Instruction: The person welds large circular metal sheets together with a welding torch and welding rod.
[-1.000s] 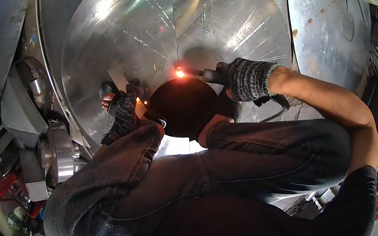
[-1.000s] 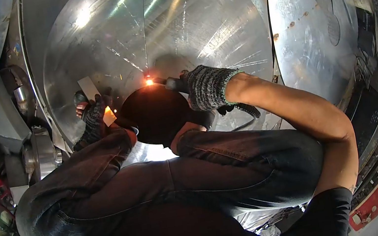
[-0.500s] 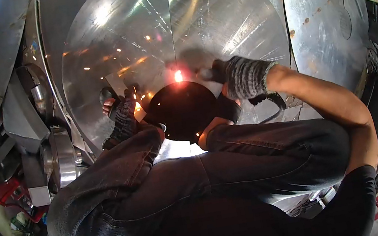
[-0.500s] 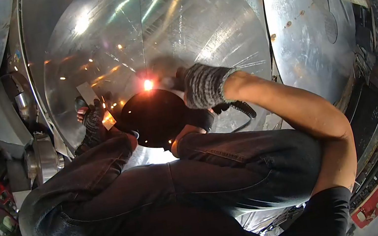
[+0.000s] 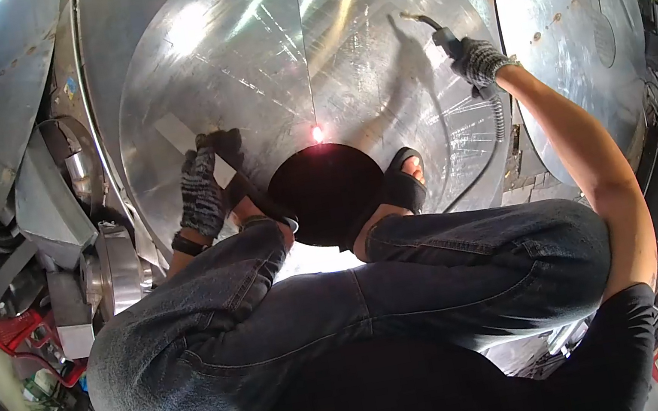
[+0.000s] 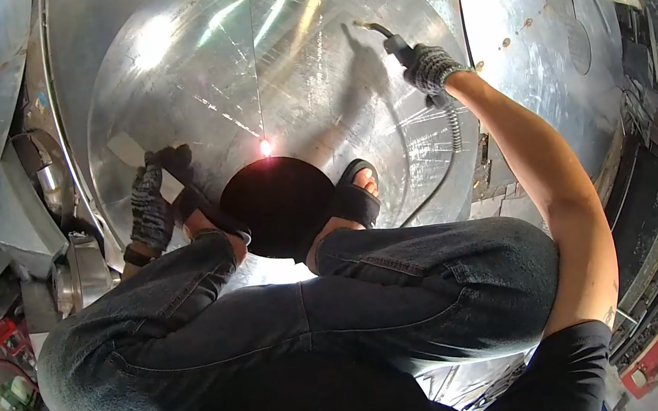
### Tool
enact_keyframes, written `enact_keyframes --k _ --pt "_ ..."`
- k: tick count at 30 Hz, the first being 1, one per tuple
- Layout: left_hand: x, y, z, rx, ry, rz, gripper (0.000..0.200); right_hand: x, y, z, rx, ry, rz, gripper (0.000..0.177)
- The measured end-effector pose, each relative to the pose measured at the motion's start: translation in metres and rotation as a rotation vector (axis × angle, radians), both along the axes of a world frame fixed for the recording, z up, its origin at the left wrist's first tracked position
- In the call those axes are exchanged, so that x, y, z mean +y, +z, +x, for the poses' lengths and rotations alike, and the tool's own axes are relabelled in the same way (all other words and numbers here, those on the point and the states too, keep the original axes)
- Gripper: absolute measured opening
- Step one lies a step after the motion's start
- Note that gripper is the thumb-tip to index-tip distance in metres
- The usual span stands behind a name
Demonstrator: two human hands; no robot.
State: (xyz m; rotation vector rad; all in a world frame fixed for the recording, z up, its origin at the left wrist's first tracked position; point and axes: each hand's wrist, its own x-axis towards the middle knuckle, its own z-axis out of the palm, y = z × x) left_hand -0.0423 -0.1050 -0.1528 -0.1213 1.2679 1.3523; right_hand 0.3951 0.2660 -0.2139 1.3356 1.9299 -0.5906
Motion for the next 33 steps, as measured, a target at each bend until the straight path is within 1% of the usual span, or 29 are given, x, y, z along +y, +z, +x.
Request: enact_keyframes --k 1,2,3,4,5,6,7,8,9,10,12,13,14,16,17,19,20,22,23,24,26,27,28,29,30,31,32,33 --pt "0.012 0.015 0.001 0.126 -0.108 0.019 0.041 0.001 -0.010 0.019 0.015 0.131 0.003 0.049" --pt "0.017 0.020 0.000 0.252 -0.216 0.039 0.039 -0.001 -0.011 0.026 0.011 0.132 0.001 0.049" --pt "0.020 0.010 -0.005 0.650 -0.445 0.090 0.034 -0.003 -0.012 0.031 -0.012 0.151 -0.068 0.049" --pt "0.027 0.009 -0.009 0.650 -0.442 0.088 0.034 -0.005 -0.015 0.035 -0.033 0.172 -0.137 0.048" --pt "0.044 0.025 -0.008 0.475 -0.298 -0.032 0.030 -0.010 -0.016 0.032 -0.026 0.221 -0.155 0.050" --pt "0.057 0.034 -0.011 0.298 -0.154 -0.147 0.026 -0.017 -0.009 0.024 -0.020 0.221 -0.141 0.049" --pt "0.066 0.033 -0.017 0.300 -0.152 -0.146 0.026 -0.021 -0.027 0.027 0.021 0.249 -0.117 0.047" --pt "0.074 0.031 -0.024 0.359 -0.207 -0.179 0.026 -0.024 -0.046 0.031 0.062 0.277 -0.095 0.045" --pt "0.082 0.029 -0.029 0.418 -0.263 -0.211 0.026 -0.029 -0.026 0.010 0.061 0.262 -0.140 0.052" --pt "0.091 0.029 -0.031 0.421 -0.262 -0.208 0.026 -0.035 -0.002 -0.008 0.077 0.218 -0.150 0.050" --pt "0.113 0.034 -0.026 0.497 -0.396 -0.181 0.030 -0.046 0.019 -0.032 0.125 0.190 -0.147 0.047" --pt "0.125 0.035 -0.024 0.491 -0.454 -0.228 0.035 -0.048 0.028 -0.038 0.154 0.233 -0.147 0.046" --pt "0.137 0.032 -0.020 0.498 -0.456 -0.219 0.035 -0.050 0.030 -0.044 0.143 0.240 -0.146 0.047" --pt "0.156 0.015 -0.018 0.626 -0.739 -0.294 0.031 -0.053 0.045 -0.048 0.160 0.207 -0.163 0.049" --pt "0.163 -0.003 -0.022 0.631 -0.741 -0.288 0.031 -0.052 0.052 -0.050 0.138 0.169 -0.198 0.050" --pt "0.177 -0.047 -0.026 0.734 -1.097 -0.307 0.054 -0.051 0.062 -0.043 0.101 0.116 -0.196 0.051" --pt "0.186 -0.061 -0.026 0.737 -1.101 -0.301 0.054 -0.050 0.065 -0.035 0.066 0.067 -0.201 0.052" --pt "0.206 -0.081 -0.021 1.167 -1.498 -0.255 0.078 -0.047 0.056 -0.001 0.074 0.050 -0.181 0.053" --pt "0.217 -0.082 -0.018 1.118 -1.591 -0.269 0.090 -0.048 0.056 0.011 0.029 0.029 -0.154 0.054" --pt "0.223 -0.075 -0.011 1.118 -1.592 -0.262 0.090 -0.049 0.056 0.023 -0.018 0.011 -0.128 0.054" --pt "0.233 -0.062 -0.002 1.305 -1.576 -0.331 0.088 -0.052 0.048 0.061 -0.024 0.003 -0.101 0.054" --pt "0.236 -0.084 -0.010 1.409 -1.611 -0.285 0.088 -0.055 0.044 0.077 -0.027 -0.002 -0.080 0.054" --pt "0.240 -0.096 -0.017 1.407 -1.609 -0.279 0.088 -0.058 0.043 0.091 -0.032 -0.003 -0.078 0.054" --pt "0.244 -0.106 -0.021 1.471 -1.522 -0.272 0.087 -0.064 0.043 0.105 -0.026 0.006 -0.073 0.053" --pt "0.251 -0.119 -0.026 1.531 -1.434 -0.264 0.085 -0.069 0.055 0.099 -0.022 0.015 -0.068 0.052" --pt "0.263 -0.132 -0.030 1.445 -1.373 -0.333 0.082 -0.072 0.067 0.092 -0.064 0.062 -0.100 0.049" --pt "0.267 -0.122 -0.030 1.435 -1.371 -0.329 0.082 -0.077 0.069 0.095 -0.073 0.065 -0.102 0.049" --pt "0.276 -0.099 -0.032 1.403 -1.356 -0.383 0.084 -0.081 0.067 0.099 -0.075 0.073 -0.123 0.048"
